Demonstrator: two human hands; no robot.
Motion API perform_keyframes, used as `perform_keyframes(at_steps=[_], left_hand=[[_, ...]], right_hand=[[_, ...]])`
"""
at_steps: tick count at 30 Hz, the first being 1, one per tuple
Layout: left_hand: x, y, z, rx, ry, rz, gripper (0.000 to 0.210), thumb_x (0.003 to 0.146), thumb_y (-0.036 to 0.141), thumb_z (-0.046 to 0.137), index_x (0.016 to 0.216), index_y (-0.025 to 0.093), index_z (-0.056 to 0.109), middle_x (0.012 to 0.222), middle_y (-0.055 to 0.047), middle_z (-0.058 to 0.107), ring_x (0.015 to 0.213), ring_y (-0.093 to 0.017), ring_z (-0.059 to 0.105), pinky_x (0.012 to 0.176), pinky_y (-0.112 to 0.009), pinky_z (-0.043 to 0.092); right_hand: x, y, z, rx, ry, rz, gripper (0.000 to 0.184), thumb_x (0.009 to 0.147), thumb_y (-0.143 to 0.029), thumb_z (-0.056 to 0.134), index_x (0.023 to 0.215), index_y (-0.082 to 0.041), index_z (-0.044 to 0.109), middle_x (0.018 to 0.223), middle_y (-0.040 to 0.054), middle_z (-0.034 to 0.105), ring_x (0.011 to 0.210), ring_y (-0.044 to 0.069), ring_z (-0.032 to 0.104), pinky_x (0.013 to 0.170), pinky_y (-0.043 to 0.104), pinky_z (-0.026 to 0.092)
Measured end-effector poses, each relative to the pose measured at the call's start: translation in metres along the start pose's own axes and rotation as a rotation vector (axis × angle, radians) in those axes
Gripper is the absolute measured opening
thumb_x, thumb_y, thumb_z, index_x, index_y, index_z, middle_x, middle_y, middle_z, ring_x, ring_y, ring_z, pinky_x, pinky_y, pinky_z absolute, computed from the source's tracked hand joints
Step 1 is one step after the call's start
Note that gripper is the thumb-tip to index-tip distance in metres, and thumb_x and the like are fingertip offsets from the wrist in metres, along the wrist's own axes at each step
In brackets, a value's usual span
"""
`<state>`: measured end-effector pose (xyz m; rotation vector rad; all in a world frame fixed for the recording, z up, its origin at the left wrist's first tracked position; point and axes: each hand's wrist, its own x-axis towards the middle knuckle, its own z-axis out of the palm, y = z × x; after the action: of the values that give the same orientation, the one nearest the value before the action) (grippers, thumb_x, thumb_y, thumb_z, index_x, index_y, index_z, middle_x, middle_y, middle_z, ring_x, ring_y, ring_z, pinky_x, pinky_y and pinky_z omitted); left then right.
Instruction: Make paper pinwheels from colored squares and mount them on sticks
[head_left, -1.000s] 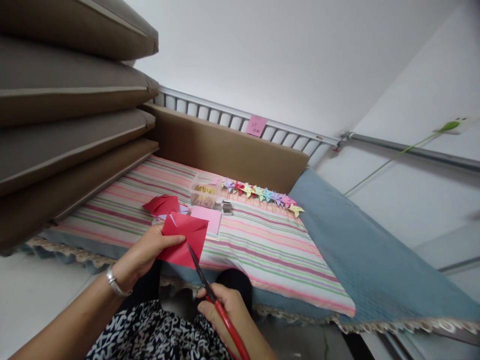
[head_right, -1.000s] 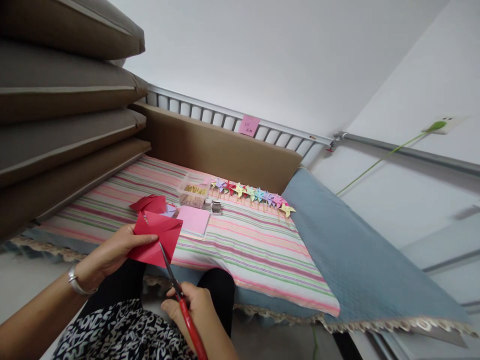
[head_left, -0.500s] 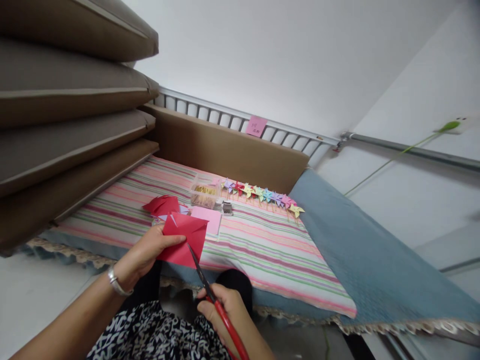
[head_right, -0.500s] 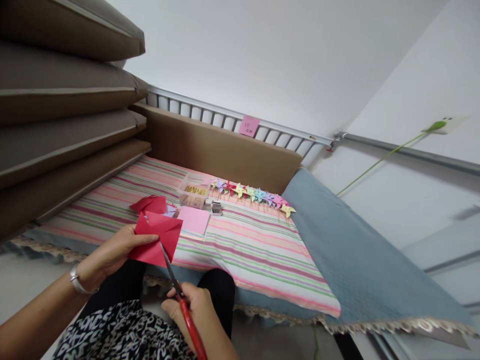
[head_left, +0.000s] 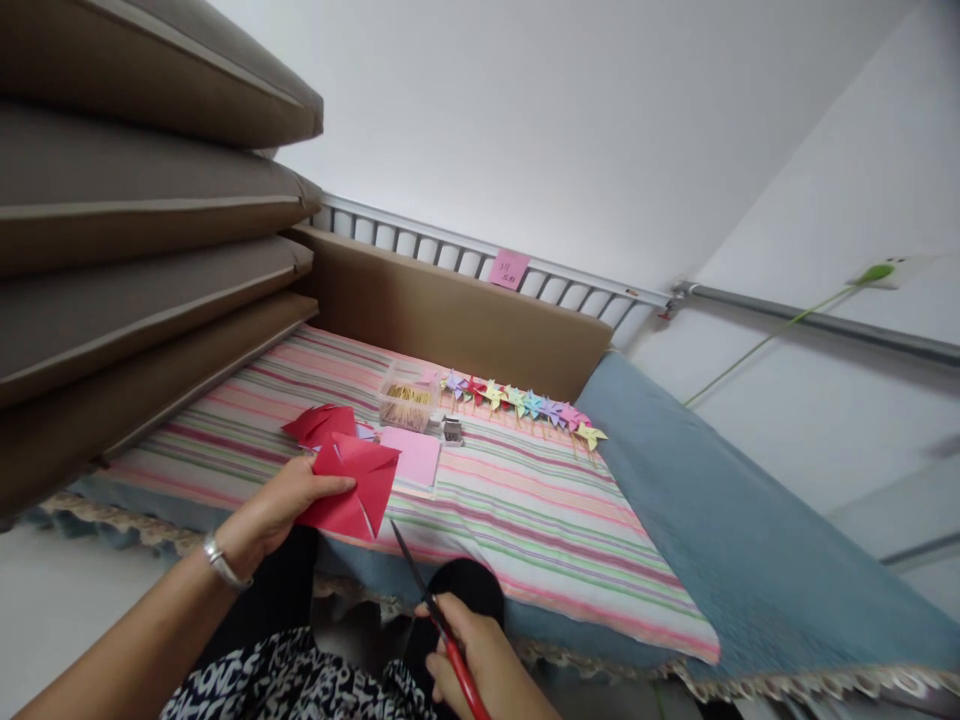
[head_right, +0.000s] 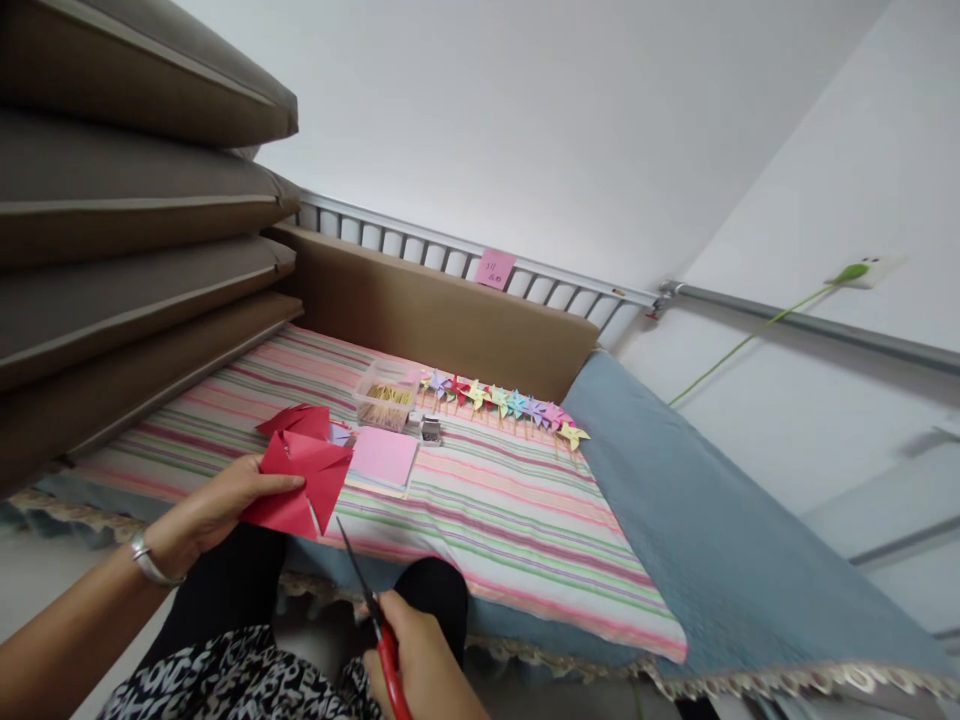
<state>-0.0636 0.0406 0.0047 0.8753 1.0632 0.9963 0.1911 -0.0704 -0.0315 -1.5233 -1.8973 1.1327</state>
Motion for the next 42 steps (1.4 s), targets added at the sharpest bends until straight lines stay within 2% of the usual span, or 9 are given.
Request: perform_keyframes(at_steps=[4,9,13,16,20,26,33,37,42], left_hand=[[0.000,-0.002,0.000,0.044,-0.080,-0.021,0.029,0.054,0.025,0.084,0.079,0.013,0.074,0.080,-0.011,0.077,0.070,-0.025,0.071,0.068,-0.032,0.054],[-0.005,-0.012,0.013,0.138,-0.238,-0.090,0.028,0.055,0.025,0.083,0.078,0.012,0.075,0.082,-0.012,0.077,0.072,-0.026,0.070,0.071,-0.033,0.053],[-0.009,-0.017,0.022,0.168,-0.366,-0.126,0.030,0.057,0.023,0.082,0.084,0.013,0.075,0.083,-0.008,0.077,0.073,-0.023,0.069,0.072,-0.031,0.052],[-0.010,-0.018,0.025,0.178,-0.431,-0.138,0.029,0.058,0.024,0.082,0.085,0.014,0.076,0.082,-0.007,0.077,0.071,-0.021,0.069,0.070,-0.029,0.051],[-0.009,-0.017,0.020,0.132,-0.449,-0.139,0.027,0.063,0.025,0.081,0.087,0.013,0.076,0.081,-0.008,0.077,0.070,-0.020,0.069,0.069,-0.027,0.050],[-0.007,-0.030,0.012,-0.163,-0.357,-0.033,0.023,0.079,0.029,0.070,0.095,0.012,0.074,0.090,-0.011,0.076,0.078,-0.020,0.069,0.075,-0.027,0.052],[-0.012,-0.057,0.037,-0.379,-0.182,0.023,0.024,0.074,0.023,0.074,0.096,0.013,0.073,0.085,-0.010,0.077,0.080,-0.022,0.070,0.079,-0.030,0.052],[-0.014,-0.055,0.044,-0.350,-0.045,0.049,0.036,0.068,0.026,0.078,0.101,0.012,0.071,0.088,-0.011,0.077,0.079,-0.024,0.072,0.077,-0.031,0.053],[-0.013,-0.049,0.037,-0.279,0.001,0.088,0.043,0.065,0.028,0.079,0.104,0.011,0.070,0.092,-0.012,0.077,0.080,-0.027,0.072,0.078,-0.034,0.054]], right_hand=[[0.005,0.011,-0.016,0.049,0.134,-0.021,0.041,0.073,-0.012,0.057,0.113,-0.021,0.060,0.087,0.0026,0.067,0.066,0.015,0.060,0.065,0.025,0.047],[0.032,-0.004,-0.033,0.233,0.295,-0.166,0.044,0.075,-0.025,0.066,0.117,-0.024,0.051,0.111,0.0083,0.065,0.099,0.023,0.063,0.085,0.035,0.049],[0.059,-0.026,-0.032,0.410,0.220,-0.197,0.047,0.071,-0.026,0.070,0.113,-0.025,0.050,0.093,0.0020,0.063,0.081,0.018,0.063,0.072,0.031,0.051],[0.072,-0.035,-0.024,0.419,0.144,-0.193,0.047,0.069,-0.017,0.066,0.113,-0.025,0.051,0.076,-0.0051,0.055,0.061,0.010,0.052,0.058,0.022,0.043],[0.078,-0.037,-0.015,0.390,0.163,-0.200,0.043,0.067,-0.010,0.059,0.108,-0.023,0.055,0.070,-0.0078,0.046,0.055,0.007,0.041,0.055,0.020,0.035],[0.079,-0.031,-0.001,0.657,0.366,-0.187,0.037,0.072,-0.019,0.060,0.108,-0.024,0.051,0.070,-0.0076,0.045,0.055,0.008,0.044,0.054,0.020,0.037],[0.084,-0.027,0.026,0.735,0.558,-0.183,0.035,0.076,-0.025,0.061,0.109,-0.024,0.048,0.076,-0.0052,0.048,0.060,0.011,0.051,0.051,0.021,0.043],[0.085,-0.024,0.033,0.638,0.574,-0.204,0.034,0.077,-0.022,0.060,0.109,-0.023,0.051,0.076,-0.0044,0.048,0.062,0.011,0.050,0.052,0.020,0.042],[0.083,-0.020,0.033,0.673,0.528,-0.164,0.034,0.076,-0.023,0.060,0.109,-0.023,0.051,0.075,-0.0051,0.050,0.056,0.009,0.048,0.049,0.020,0.040]])
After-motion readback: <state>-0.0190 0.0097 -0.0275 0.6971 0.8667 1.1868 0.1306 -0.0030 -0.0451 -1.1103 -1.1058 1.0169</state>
